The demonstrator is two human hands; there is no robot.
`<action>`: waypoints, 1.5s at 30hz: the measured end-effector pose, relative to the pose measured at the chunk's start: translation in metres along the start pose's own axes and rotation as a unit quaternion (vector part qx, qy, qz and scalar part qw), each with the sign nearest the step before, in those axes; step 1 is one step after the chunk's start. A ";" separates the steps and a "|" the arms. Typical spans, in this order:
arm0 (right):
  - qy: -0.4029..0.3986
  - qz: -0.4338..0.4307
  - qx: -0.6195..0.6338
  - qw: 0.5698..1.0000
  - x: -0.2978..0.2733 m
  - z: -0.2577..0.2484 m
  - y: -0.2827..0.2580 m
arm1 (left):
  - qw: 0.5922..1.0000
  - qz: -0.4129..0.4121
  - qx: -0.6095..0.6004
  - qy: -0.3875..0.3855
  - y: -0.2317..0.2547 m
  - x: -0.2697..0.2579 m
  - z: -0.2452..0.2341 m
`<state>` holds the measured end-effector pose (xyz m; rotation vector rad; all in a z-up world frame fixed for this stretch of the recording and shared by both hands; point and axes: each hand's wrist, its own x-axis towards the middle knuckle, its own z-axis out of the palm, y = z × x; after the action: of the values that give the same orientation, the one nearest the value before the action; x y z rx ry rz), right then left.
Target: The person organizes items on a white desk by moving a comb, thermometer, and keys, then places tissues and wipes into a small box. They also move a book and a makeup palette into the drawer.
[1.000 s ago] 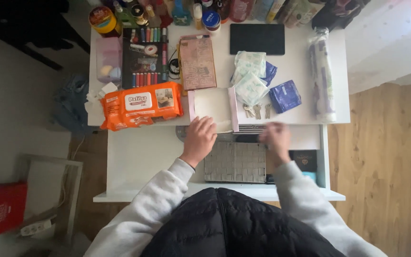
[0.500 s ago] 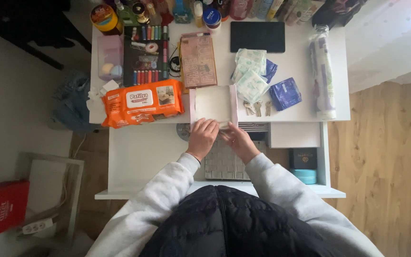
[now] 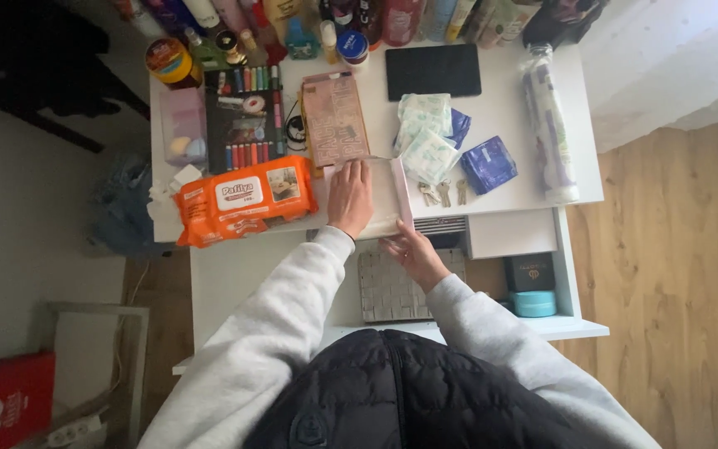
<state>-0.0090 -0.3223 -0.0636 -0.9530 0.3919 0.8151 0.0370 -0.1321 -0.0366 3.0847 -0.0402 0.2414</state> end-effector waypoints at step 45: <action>0.061 0.039 -0.110 0.991 -0.037 0.050 -0.040 | 0.966 0.106 -0.020 -0.234 -0.002 -0.018 -0.012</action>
<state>-0.0045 -0.3096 0.0093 -1.2027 0.4535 0.8854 0.0172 -0.1287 -0.0272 3.0171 -0.3861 -0.4784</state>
